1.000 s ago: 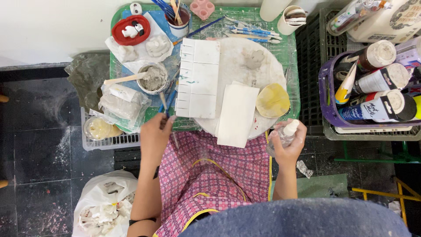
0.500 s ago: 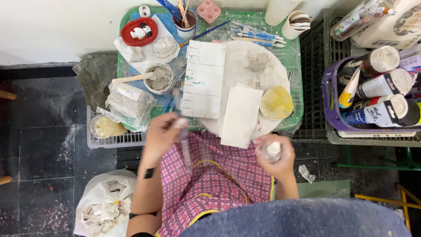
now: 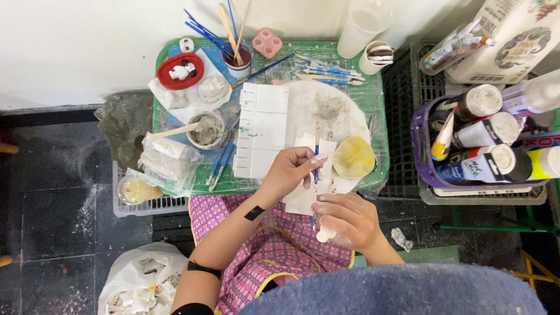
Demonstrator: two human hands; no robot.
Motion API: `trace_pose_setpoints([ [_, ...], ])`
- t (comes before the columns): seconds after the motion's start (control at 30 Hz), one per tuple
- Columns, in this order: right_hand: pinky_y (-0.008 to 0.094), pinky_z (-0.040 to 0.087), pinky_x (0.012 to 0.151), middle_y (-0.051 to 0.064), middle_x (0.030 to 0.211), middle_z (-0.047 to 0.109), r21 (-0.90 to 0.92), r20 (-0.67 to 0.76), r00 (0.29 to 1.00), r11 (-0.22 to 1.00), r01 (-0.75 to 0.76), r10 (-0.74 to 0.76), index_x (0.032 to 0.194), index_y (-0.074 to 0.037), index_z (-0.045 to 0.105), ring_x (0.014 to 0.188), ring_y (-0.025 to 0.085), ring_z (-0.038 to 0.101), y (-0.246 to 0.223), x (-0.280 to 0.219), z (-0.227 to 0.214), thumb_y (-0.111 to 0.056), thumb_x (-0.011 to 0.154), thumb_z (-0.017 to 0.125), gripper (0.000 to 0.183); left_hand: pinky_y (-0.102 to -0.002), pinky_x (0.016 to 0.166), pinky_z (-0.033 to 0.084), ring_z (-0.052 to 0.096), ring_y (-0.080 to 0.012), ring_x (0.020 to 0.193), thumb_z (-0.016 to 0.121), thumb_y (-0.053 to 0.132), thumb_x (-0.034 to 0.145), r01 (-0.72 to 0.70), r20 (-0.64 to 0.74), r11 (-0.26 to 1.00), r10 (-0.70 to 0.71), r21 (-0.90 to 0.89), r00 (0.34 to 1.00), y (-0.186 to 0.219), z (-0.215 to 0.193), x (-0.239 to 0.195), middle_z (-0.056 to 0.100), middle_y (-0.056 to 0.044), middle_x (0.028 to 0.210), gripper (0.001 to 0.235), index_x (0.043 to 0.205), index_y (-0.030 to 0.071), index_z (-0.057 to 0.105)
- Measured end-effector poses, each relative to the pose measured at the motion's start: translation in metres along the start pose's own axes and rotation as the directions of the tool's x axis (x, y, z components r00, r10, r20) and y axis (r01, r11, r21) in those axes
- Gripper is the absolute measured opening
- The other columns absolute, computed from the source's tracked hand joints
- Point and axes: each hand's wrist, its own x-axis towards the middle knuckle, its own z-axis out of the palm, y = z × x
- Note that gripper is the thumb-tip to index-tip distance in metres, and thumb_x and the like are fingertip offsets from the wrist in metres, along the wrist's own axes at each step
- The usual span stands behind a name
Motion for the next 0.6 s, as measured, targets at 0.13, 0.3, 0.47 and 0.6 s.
trace_pose_setpoints([
  [0.13,0.042,0.064,0.077,0.008,0.094,0.075,0.077,-0.173,0.984,0.996,-0.038,0.051,0.100,-0.013,0.062,0.091,0.030,0.077,0.028,0.000,-0.017,-0.025,0.074,0.078,0.033,-0.022,0.055,0.052,0.065,-0.0066,0.060,0.060,0.030,0.102,0.017,0.152,0.999,-0.024,0.050,0.988,0.029,0.000,0.006,0.077,-0.005,0.083,0.032,0.099,0.001,0.072],
  [0.3,0.029,0.062,0.061,0.010,0.093,0.069,0.438,-0.499,0.725,0.860,-0.262,0.475,0.119,-0.010,0.052,0.072,0.016,0.071,0.100,0.011,-0.049,-0.002,0.090,0.080,0.041,-0.024,0.059,0.054,0.063,-0.0068,0.063,0.068,0.024,0.098,-0.109,0.152,0.909,0.052,0.401,0.987,0.060,-0.015,-0.011,0.080,-0.005,0.091,0.026,0.113,0.004,0.075],
  [0.47,0.031,0.059,0.091,0.007,0.106,0.064,0.207,-0.585,0.659,0.873,-0.442,0.473,0.128,-0.004,0.046,0.098,0.017,0.069,0.222,0.056,-0.079,0.004,0.105,0.086,0.047,-0.025,0.066,0.053,0.069,-0.0096,0.077,0.074,0.008,0.084,-0.189,-0.135,0.706,0.376,0.682,0.917,0.061,-0.067,-0.038,0.080,-0.005,0.106,0.033,0.117,0.008,0.073],
  [0.6,0.039,0.054,0.095,0.015,0.112,0.059,-0.286,-0.618,0.751,0.824,-0.488,0.231,0.134,0.002,0.047,0.105,0.030,0.064,0.311,0.089,-0.069,0.003,0.087,0.087,0.062,-0.027,0.073,0.054,0.070,-0.0149,0.086,0.072,0.004,0.097,-0.050,-0.443,0.559,0.706,0.828,0.552,0.042,-0.122,-0.075,0.075,-0.008,0.109,0.020,0.117,0.008,0.072],
])
